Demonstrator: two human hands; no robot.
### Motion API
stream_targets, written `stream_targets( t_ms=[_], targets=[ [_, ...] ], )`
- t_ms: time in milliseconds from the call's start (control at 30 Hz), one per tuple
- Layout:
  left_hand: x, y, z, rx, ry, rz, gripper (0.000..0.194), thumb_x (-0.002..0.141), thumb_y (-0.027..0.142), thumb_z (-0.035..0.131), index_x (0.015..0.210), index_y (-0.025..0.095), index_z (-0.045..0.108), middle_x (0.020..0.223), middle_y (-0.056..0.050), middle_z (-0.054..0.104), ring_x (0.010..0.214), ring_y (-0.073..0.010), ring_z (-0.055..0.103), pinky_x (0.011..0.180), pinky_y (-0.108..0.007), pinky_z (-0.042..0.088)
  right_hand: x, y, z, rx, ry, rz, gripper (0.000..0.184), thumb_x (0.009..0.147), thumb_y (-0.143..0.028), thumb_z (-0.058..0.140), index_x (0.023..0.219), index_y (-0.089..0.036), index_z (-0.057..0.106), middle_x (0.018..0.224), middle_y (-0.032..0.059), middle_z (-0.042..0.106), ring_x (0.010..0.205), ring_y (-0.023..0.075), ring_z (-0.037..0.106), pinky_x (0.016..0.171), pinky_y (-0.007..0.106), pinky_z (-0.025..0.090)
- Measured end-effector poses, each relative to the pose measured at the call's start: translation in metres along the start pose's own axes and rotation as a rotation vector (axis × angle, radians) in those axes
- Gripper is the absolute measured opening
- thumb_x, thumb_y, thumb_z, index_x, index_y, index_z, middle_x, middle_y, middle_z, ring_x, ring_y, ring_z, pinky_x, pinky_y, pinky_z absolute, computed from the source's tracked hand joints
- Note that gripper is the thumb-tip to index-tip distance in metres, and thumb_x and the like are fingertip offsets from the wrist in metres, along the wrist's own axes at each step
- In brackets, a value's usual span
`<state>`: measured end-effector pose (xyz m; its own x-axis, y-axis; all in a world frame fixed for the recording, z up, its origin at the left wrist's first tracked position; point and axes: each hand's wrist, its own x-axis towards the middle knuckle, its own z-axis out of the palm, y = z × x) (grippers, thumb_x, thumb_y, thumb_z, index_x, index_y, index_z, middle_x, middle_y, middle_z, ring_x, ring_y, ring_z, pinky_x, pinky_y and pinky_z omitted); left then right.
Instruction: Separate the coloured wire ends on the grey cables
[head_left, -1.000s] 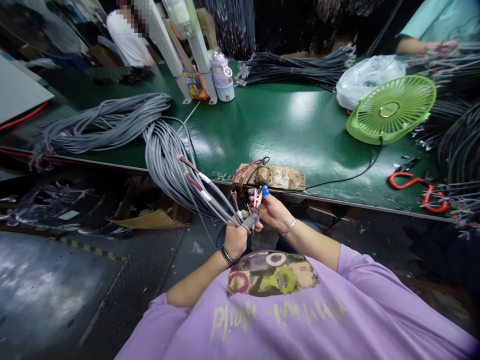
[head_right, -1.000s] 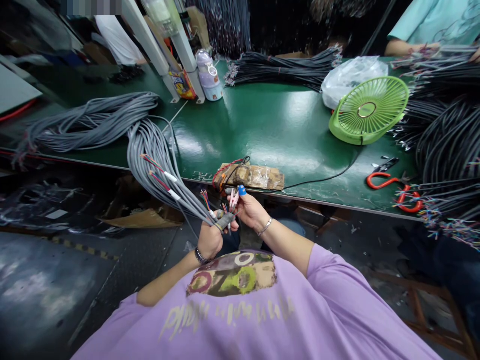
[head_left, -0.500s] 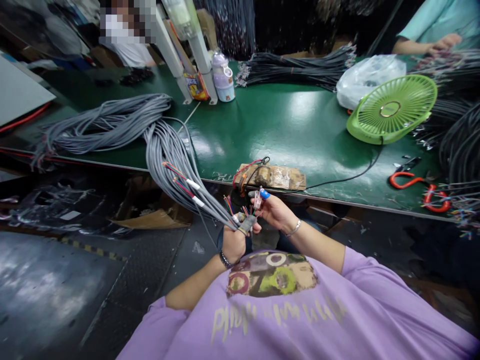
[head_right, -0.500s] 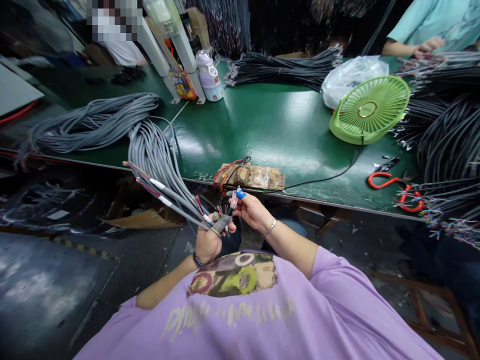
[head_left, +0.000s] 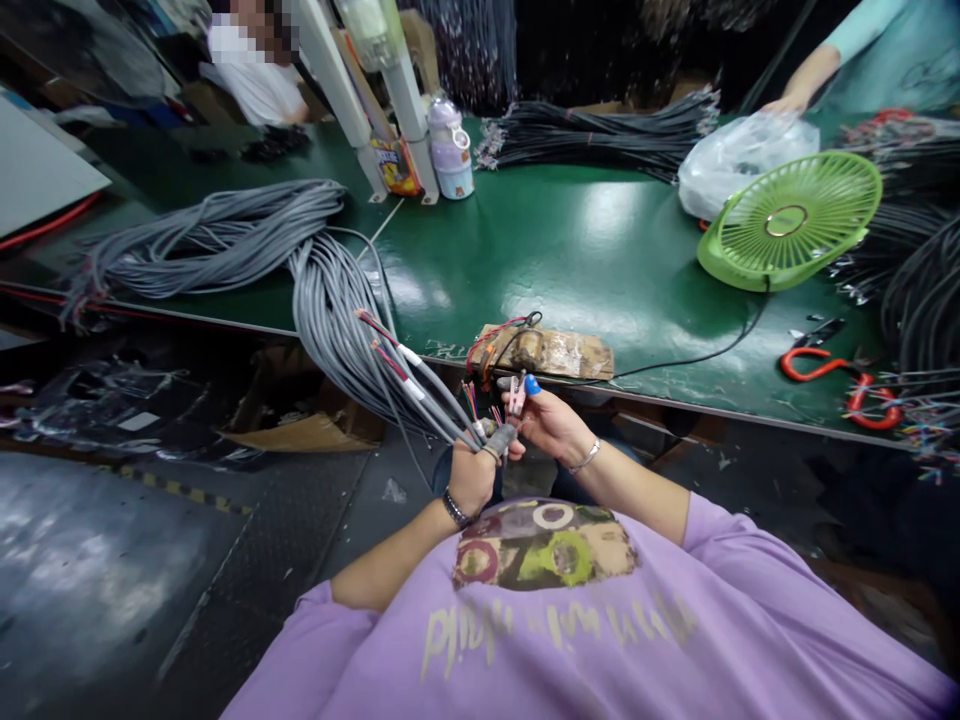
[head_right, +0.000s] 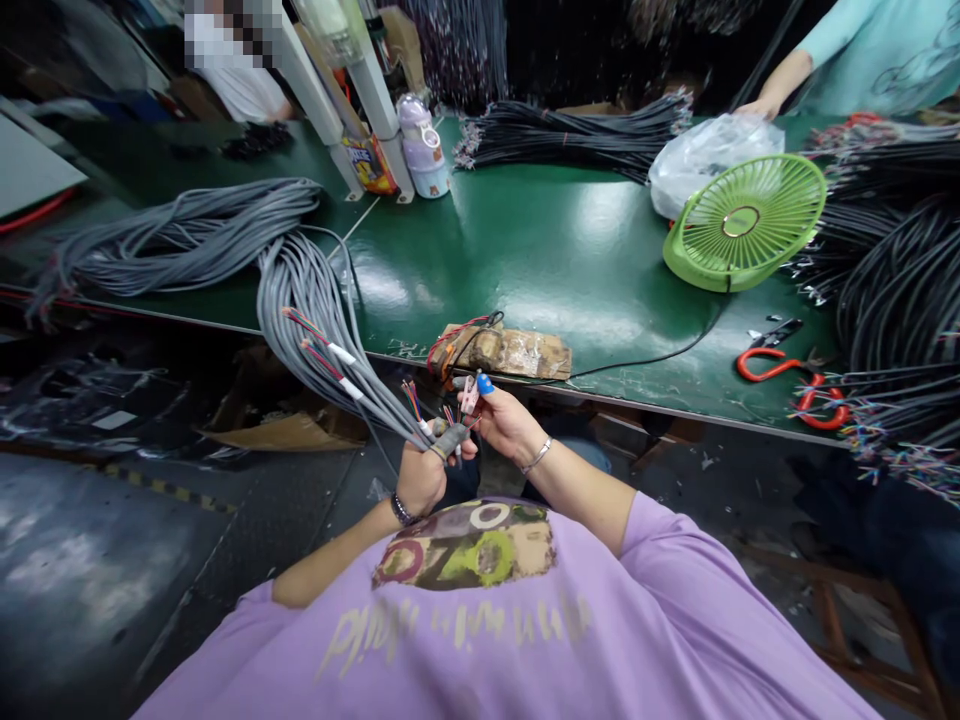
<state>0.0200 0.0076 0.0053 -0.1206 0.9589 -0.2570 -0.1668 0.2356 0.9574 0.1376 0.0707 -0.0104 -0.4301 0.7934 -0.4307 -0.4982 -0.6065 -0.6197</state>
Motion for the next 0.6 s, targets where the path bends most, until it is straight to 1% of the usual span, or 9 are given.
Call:
stream_targets(
  t_ms=[100, 167, 233, 333, 433, 533, 600],
  targets=[
    [0.000, -0.001, -0.001, 0.002, -0.003, 0.002, 0.026, 0.075, 0.035, 0.070, 0.061, 0.014, 0.064, 0.057, -0.004, 0.068, 0.048, -0.0102, 0.060, 0.044, -0.018, 0.036, -0.002, 0.001, -0.002, 0.093, -0.007, 0.023, 0.042, 0.084, -0.058, 0.056, 0.088, -0.017, 0.063, 0.066, 0.0012, 0.060, 0.059, 0.0128, 0.054, 0.054, 0.025, 0.045],
    [-0.001, -0.002, -0.003, 0.001, -0.004, 0.008, 0.027, 0.076, 0.036, 0.069, 0.061, 0.014, 0.065, 0.057, -0.004, 0.068, 0.048, -0.0104, 0.060, 0.044, -0.018, 0.036, -0.003, 0.002, -0.005, 0.145, -0.005, 0.055, 0.042, 0.083, -0.059, 0.056, 0.084, -0.017, 0.062, 0.067, 0.0009, 0.060, 0.057, 0.0111, 0.053, 0.054, 0.024, 0.046],
    [-0.003, -0.003, -0.006, 0.009, -0.001, 0.017, 0.028, 0.076, 0.037, 0.069, 0.062, 0.014, 0.065, 0.058, -0.004, 0.068, 0.048, -0.0106, 0.060, 0.044, -0.019, 0.037, -0.006, 0.003, -0.010, 0.138, -0.013, 0.102, 0.044, 0.081, -0.060, 0.058, 0.082, -0.016, 0.061, 0.071, 0.0012, 0.061, 0.057, 0.0097, 0.053, 0.055, 0.023, 0.048],
    [-0.006, -0.008, -0.012, 0.037, -0.011, 0.025, 0.025, 0.077, 0.036, 0.069, 0.065, 0.014, 0.066, 0.059, -0.004, 0.069, 0.050, -0.0117, 0.061, 0.045, -0.020, 0.039, -0.012, 0.002, -0.015, 0.002, -0.059, 0.163, 0.046, 0.073, -0.059, 0.068, 0.082, -0.015, 0.062, 0.075, 0.0021, 0.063, 0.057, 0.0089, 0.054, 0.054, 0.022, 0.048],
    [-0.008, -0.008, -0.018, 0.105, -0.056, 0.038, 0.024, 0.079, 0.035, 0.067, 0.067, 0.015, 0.067, 0.063, -0.005, 0.071, 0.054, -0.0130, 0.063, 0.048, -0.021, 0.043, -0.020, 0.001, -0.013, -0.188, -0.115, 0.126, 0.040, 0.066, -0.048, 0.078, 0.077, -0.014, 0.060, 0.064, -0.0006, 0.059, 0.053, 0.0080, 0.051, 0.052, 0.021, 0.043],
    [-0.008, -0.001, -0.021, 0.201, -0.163, 0.019, 0.023, 0.077, 0.034, 0.069, 0.065, 0.015, 0.068, 0.063, -0.005, 0.071, 0.055, -0.0138, 0.064, 0.052, -0.022, 0.047, -0.027, 0.001, -0.008, -0.349, -0.235, 0.050, 0.034, 0.069, -0.042, 0.077, 0.075, -0.014, 0.059, 0.054, -0.0020, 0.057, 0.050, 0.0104, 0.053, 0.053, 0.023, 0.042],
    [-0.006, 0.006, -0.021, 0.250, -0.264, -0.055, 0.023, 0.071, 0.035, 0.074, 0.063, 0.014, 0.067, 0.059, -0.005, 0.069, 0.052, -0.0141, 0.063, 0.052, -0.022, 0.049, -0.031, 0.000, -0.005, -0.422, -0.308, 0.006, 0.033, 0.072, -0.044, 0.074, 0.076, -0.014, 0.059, 0.055, -0.0007, 0.060, 0.050, 0.0121, 0.055, 0.055, 0.026, 0.044]
  ],
)
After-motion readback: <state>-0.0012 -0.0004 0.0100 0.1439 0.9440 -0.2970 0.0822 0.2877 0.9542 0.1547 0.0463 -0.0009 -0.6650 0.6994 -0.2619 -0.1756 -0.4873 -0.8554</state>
